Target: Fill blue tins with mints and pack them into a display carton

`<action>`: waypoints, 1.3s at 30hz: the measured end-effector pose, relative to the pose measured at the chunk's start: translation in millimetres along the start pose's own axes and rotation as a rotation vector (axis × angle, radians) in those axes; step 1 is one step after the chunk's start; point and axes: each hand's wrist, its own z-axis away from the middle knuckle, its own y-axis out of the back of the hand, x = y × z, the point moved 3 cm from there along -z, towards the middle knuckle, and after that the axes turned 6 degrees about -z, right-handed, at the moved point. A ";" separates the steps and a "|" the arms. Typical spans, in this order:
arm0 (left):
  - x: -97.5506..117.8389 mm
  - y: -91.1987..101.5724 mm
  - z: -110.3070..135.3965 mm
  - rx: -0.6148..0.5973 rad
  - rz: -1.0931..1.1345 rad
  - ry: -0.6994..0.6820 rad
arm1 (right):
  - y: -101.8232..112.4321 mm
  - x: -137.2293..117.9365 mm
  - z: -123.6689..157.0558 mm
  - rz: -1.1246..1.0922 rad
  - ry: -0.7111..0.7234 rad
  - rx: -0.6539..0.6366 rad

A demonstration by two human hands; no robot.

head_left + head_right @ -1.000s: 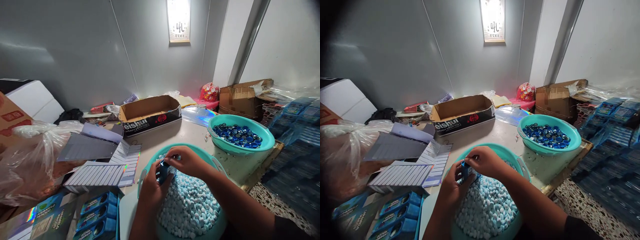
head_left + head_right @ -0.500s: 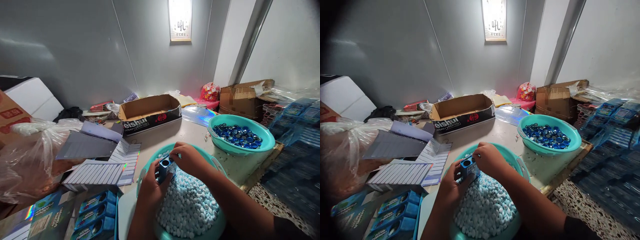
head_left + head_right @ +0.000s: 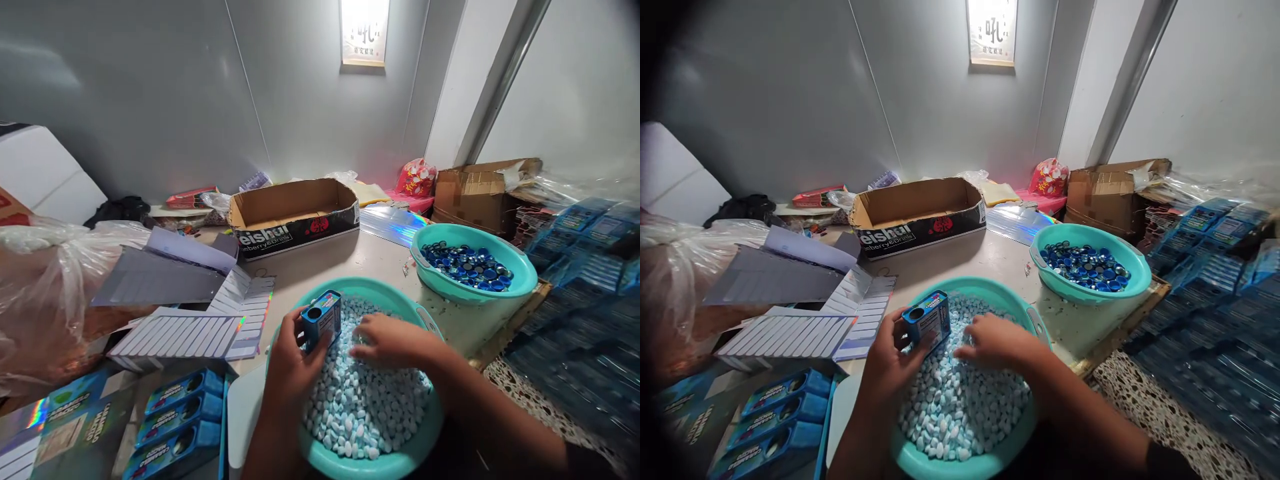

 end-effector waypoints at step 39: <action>10.6 -6.0 2.9 -0.095 -0.240 -0.018 | 16.7 -62.7 -65.2 -1.409 0.165 0.450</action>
